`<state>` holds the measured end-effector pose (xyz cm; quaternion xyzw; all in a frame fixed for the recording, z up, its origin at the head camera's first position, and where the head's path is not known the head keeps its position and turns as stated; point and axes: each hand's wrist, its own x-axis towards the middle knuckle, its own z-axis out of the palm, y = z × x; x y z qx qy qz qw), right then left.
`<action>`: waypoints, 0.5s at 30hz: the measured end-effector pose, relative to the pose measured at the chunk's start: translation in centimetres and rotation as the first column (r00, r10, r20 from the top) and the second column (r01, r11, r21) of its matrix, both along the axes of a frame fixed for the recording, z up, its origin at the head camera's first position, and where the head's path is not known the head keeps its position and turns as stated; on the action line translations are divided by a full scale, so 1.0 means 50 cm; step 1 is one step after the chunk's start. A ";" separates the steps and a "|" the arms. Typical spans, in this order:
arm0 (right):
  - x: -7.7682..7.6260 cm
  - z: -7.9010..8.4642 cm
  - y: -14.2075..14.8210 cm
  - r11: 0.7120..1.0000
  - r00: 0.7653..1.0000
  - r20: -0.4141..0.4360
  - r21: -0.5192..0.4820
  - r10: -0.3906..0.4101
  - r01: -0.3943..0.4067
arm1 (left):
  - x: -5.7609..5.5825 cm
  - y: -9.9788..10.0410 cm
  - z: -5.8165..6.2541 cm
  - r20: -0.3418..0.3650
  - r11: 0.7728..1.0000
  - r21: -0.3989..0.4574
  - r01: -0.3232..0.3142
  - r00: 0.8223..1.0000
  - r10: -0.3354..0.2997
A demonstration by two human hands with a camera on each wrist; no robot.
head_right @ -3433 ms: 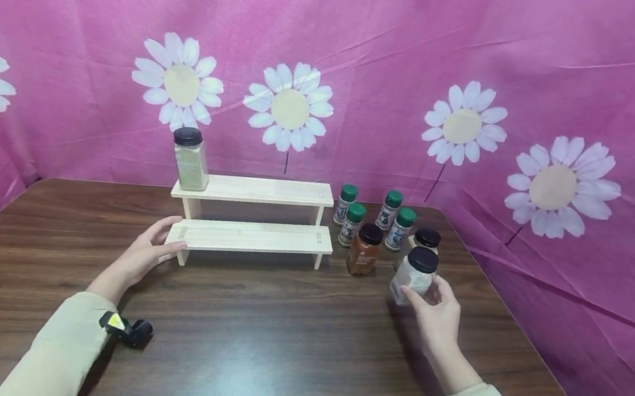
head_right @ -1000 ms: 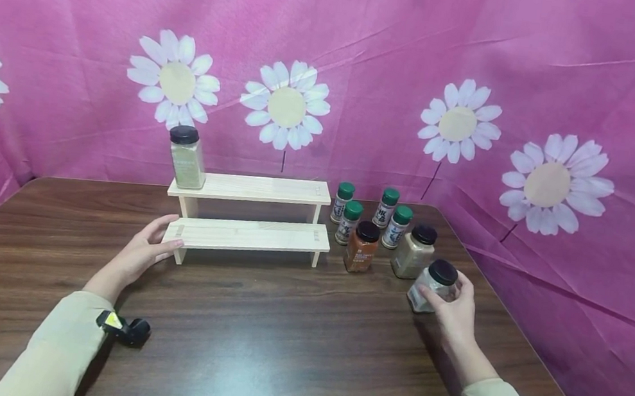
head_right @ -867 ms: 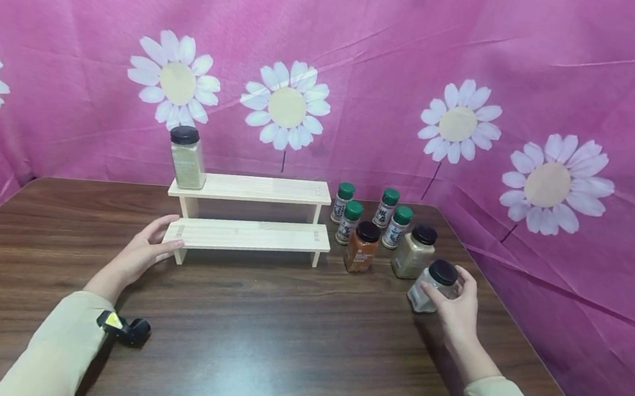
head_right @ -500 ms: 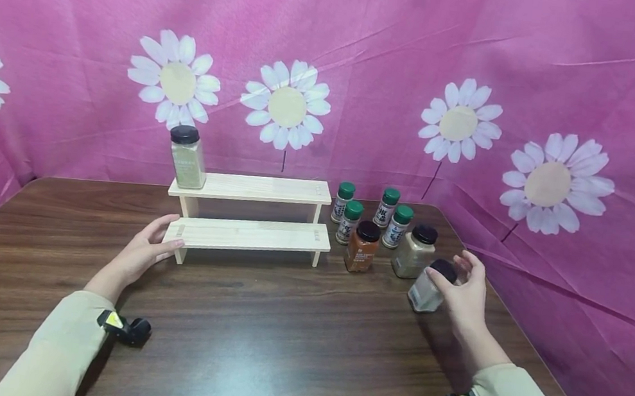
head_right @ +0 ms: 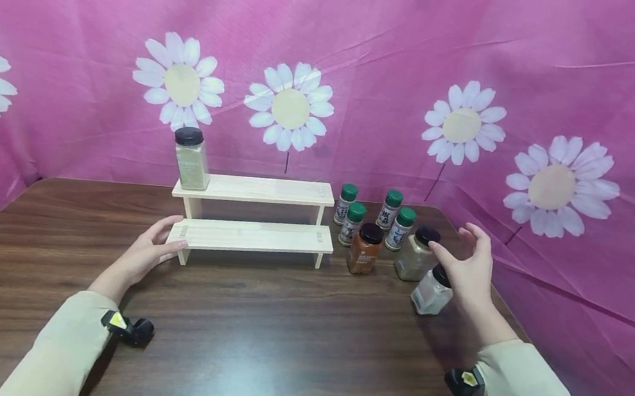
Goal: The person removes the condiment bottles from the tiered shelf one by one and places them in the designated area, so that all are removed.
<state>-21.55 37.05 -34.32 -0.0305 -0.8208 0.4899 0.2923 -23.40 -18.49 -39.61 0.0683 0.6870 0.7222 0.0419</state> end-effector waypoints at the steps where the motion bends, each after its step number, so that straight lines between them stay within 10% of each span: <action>1: 0.015 0.026 -0.027 1.000 1.000 0.006 -0.003 0.006 -0.006 | 0.000 0.001 -0.001 0.000 1.000 0.001 0.000 1.000 0.000; 6: 0.051 0.116 -0.128 0.999 0.999 0.024 -0.013 0.049 -0.048 | -0.001 0.001 -0.002 0.000 1.000 0.003 -0.005 1.000 0.005; 15: 0.027 0.171 -0.220 0.990 0.990 0.013 -0.034 0.138 -0.137 | 0.001 0.002 -0.001 0.002 1.000 -0.001 0.000 1.000 0.000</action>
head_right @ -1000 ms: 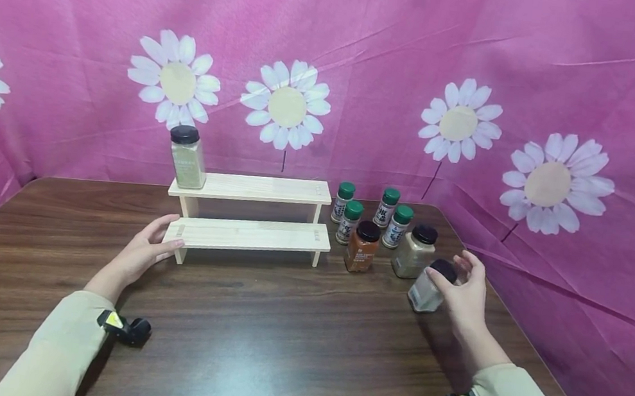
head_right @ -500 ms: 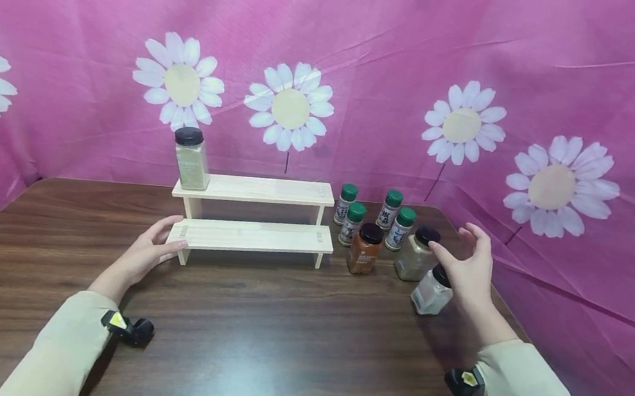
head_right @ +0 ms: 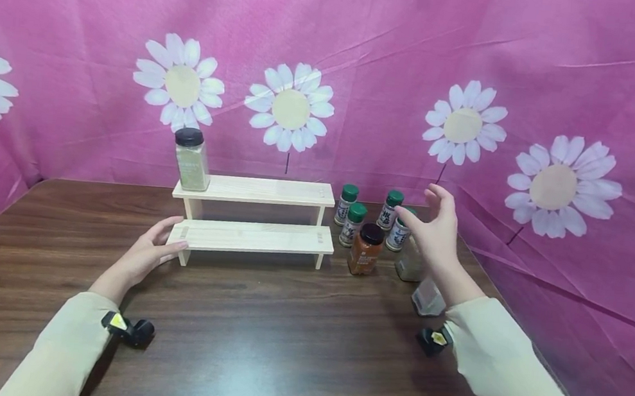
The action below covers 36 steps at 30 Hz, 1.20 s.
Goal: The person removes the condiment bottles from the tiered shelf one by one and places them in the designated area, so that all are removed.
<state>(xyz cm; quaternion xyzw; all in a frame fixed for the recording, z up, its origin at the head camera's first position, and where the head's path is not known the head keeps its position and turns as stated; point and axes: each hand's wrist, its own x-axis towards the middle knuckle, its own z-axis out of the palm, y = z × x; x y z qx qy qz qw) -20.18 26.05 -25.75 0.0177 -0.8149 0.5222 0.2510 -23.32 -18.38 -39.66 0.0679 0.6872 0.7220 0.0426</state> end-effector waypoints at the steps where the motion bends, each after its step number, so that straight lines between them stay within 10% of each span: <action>1: -0.004 0.002 -0.007 1.000 1.000 0.003 0.006 0.011 -0.011 | 0.000 0.000 0.000 0.001 1.000 0.001 -0.002 1.000 0.002; 15: -0.046 0.028 -0.130 0.980 0.979 0.026 0.014 0.200 -0.200 | 0.002 -0.005 0.003 0.003 1.000 -0.017 -0.014 1.000 0.014; 36: -0.128 -0.022 -0.359 0.924 0.923 0.050 -0.024 0.382 -0.381 | 0.000 0.001 0.004 -0.002 1.000 -0.008 -0.011 1.000 0.010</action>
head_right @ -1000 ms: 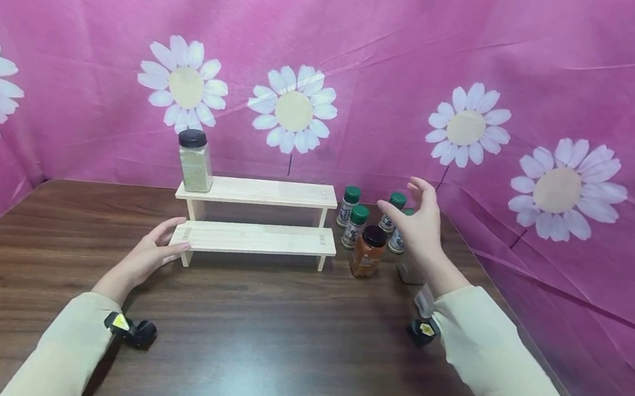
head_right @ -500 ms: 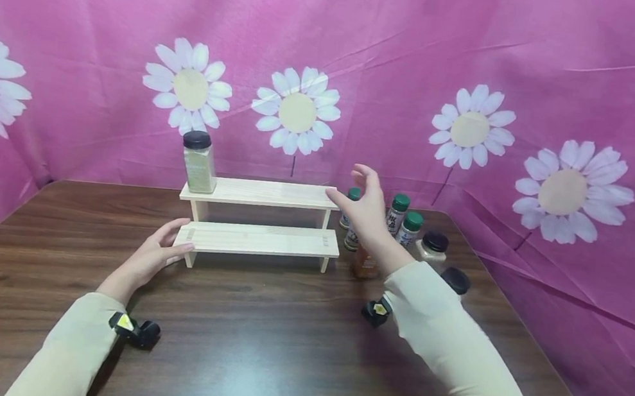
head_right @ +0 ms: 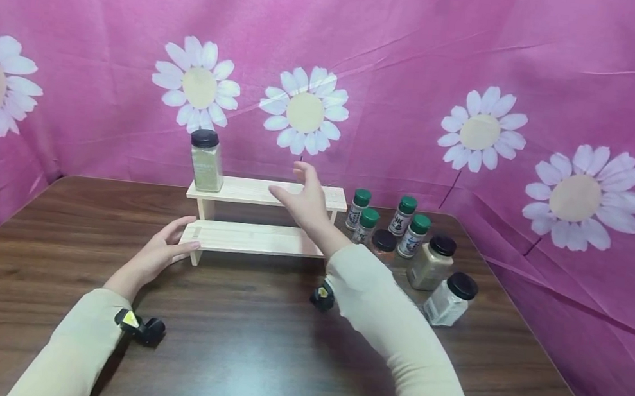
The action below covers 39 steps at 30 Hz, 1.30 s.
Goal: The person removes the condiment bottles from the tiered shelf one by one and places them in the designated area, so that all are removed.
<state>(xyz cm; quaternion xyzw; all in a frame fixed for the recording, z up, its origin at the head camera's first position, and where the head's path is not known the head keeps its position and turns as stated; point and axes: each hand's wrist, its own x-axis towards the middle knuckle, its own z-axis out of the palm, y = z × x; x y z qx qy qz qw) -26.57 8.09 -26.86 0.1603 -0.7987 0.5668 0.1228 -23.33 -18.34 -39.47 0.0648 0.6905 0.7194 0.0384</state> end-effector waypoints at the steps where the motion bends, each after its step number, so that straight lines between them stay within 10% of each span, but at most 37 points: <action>1: -0.004 -0.002 -0.011 1.000 1.000 0.005 0.005 0.004 -0.004 | 0.000 0.000 0.000 -0.002 1.000 -0.002 0.002 1.000 -0.002; 39: -0.082 -0.025 -0.216 0.998 0.980 0.188 -0.006 0.066 -0.066 | -0.005 -0.005 -0.008 -0.025 1.000 -0.028 0.009 1.000 -0.009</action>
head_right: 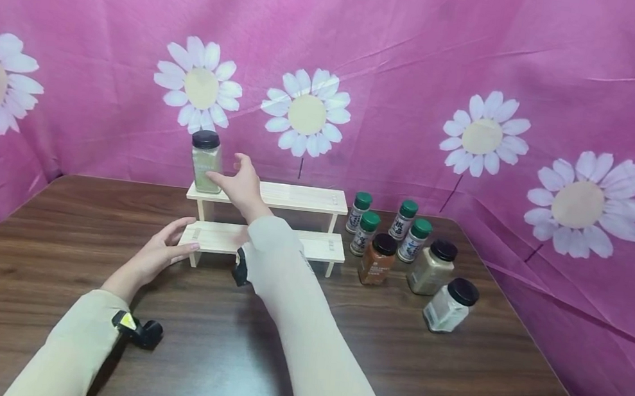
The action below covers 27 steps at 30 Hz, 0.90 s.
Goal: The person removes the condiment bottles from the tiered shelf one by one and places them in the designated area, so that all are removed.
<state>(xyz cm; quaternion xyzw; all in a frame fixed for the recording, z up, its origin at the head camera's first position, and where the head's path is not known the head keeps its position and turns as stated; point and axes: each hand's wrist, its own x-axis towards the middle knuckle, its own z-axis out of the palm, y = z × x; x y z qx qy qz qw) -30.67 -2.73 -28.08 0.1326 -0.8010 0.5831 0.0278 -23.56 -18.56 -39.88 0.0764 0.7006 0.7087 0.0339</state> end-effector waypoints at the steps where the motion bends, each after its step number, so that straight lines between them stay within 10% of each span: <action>1: 0.000 0.002 -0.002 1.000 1.000 0.004 -0.002 0.001 -0.001 | 0.000 0.000 0.000 0.001 1.000 -0.001 0.002 1.000 -0.002; 27: -0.008 0.025 -0.044 0.994 0.999 0.032 -0.109 0.015 -0.012 | 0.001 0.001 0.006 0.031 1.000 -0.020 -0.005 0.999 0.006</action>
